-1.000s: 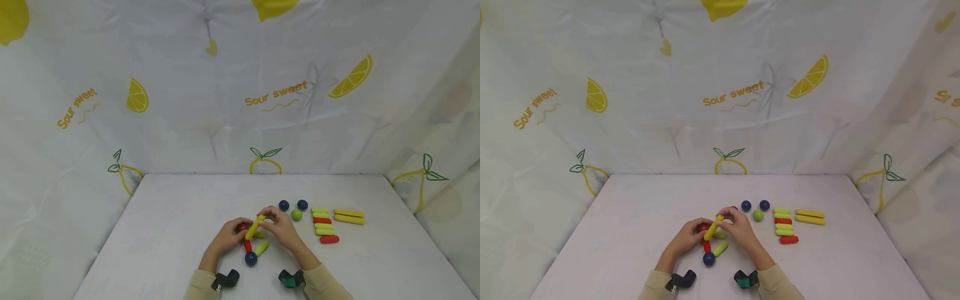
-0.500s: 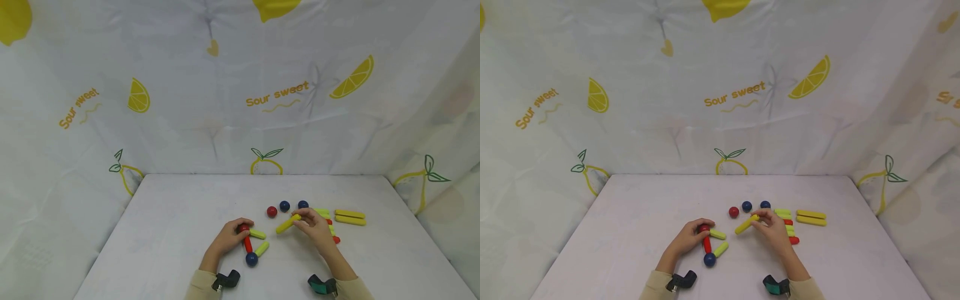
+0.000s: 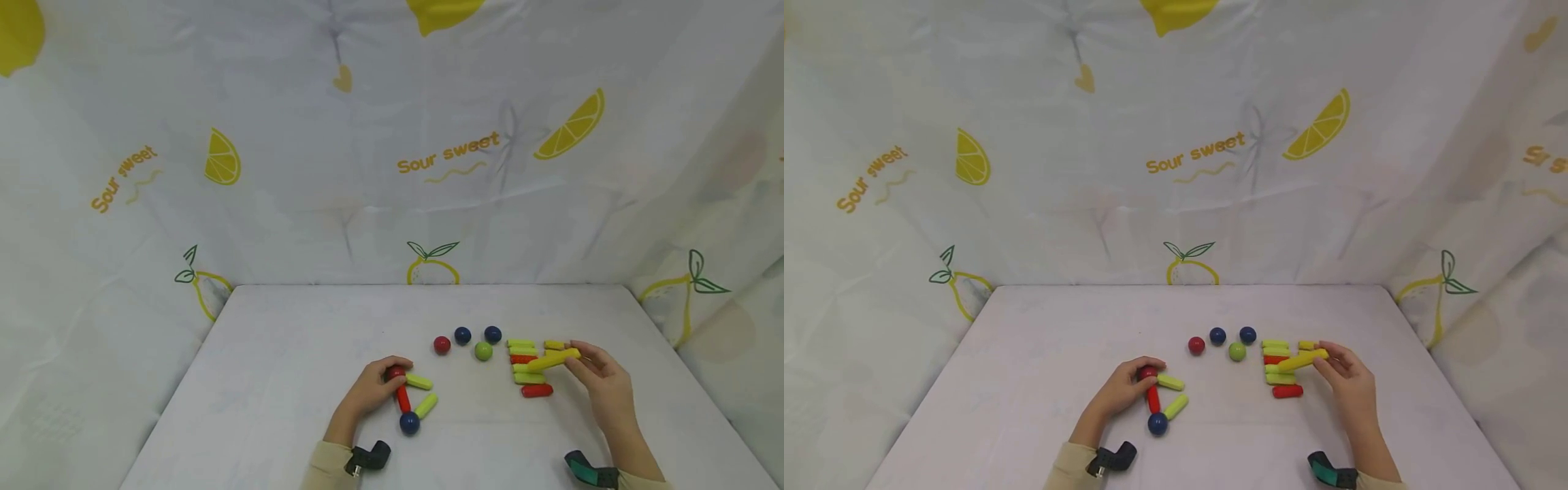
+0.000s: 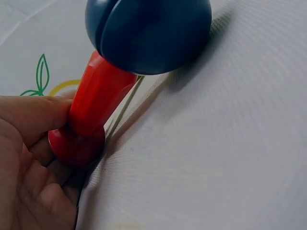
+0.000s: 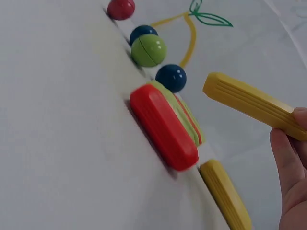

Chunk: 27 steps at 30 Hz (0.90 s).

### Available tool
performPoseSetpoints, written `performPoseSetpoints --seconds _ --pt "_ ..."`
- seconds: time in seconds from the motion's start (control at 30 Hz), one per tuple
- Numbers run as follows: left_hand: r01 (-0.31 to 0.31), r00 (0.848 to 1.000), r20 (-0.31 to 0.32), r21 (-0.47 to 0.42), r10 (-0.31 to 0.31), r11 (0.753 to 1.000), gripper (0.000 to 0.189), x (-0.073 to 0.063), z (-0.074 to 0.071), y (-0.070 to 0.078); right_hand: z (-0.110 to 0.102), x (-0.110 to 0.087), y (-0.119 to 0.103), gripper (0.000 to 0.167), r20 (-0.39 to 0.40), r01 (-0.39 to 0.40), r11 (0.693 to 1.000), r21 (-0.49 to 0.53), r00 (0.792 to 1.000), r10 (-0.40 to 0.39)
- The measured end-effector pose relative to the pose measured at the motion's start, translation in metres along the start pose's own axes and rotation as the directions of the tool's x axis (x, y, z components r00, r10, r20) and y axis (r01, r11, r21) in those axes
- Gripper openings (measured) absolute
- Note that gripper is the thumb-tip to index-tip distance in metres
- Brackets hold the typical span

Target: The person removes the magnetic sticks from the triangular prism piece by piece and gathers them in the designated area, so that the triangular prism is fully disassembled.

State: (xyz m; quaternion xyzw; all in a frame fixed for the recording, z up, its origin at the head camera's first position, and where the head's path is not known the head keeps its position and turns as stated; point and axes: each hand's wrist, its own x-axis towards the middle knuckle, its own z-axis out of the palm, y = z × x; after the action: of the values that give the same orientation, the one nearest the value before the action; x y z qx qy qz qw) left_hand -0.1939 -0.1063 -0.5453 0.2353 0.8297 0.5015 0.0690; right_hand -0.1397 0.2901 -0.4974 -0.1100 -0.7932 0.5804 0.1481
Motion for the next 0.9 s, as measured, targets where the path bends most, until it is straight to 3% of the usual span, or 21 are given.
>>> performPoseSetpoints --seconds 0.1,0.17,0.3,0.47,0.6,0.67,0.77,0.9 --pt "0.006 1.0 0.002 0.007 -0.006 1.0 0.025 0.0 -0.001 0.005 -0.012 0.001 0.01 0.045 -0.052 -0.086 0.995 0.053 0.995 0.089" --pt "0.007 1.0 0.001 0.008 -0.007 1.0 0.025 -0.001 -0.001 0.005 -0.019 0.002 0.019 0.044 -0.071 -0.116 0.981 0.157 0.989 0.129" --pt "0.003 1.0 0.003 0.011 -0.003 1.0 0.025 0.0 0.0 0.001 -0.026 0.005 0.036 0.04 -0.128 -0.177 0.957 0.229 0.969 0.21" --pt "0.0 1.0 0.002 0.001 0.0 1.0 0.024 0.0 -0.001 0.001 -0.024 0.008 0.046 0.041 -0.189 -0.263 0.929 0.258 0.93 0.316" --pt "0.004 1.0 0.002 -0.005 -0.004 1.0 0.024 0.0 0.0 0.001 -0.02 0.009 0.049 0.036 -0.198 -0.291 0.914 0.282 0.915 0.352" --pt "0.004 1.0 0.002 -0.005 -0.004 1.0 0.024 -0.001 0.0 0.001 -0.019 0.01 0.05 0.034 -0.209 -0.311 0.923 0.228 0.91 0.358" --pt "0.002 1.0 0.0 -0.004 -0.002 1.0 0.024 0.0 0.0 0.0 -0.019 0.01 0.051 0.037 -0.24 -0.326 0.945 0.037 0.915 0.325" --pt "-0.005 1.0 0.0 -0.002 0.005 1.0 0.024 0.0 0.0 0.0 -0.019 0.01 0.054 0.047 -0.274 -0.304 0.926 -0.224 0.931 0.24"
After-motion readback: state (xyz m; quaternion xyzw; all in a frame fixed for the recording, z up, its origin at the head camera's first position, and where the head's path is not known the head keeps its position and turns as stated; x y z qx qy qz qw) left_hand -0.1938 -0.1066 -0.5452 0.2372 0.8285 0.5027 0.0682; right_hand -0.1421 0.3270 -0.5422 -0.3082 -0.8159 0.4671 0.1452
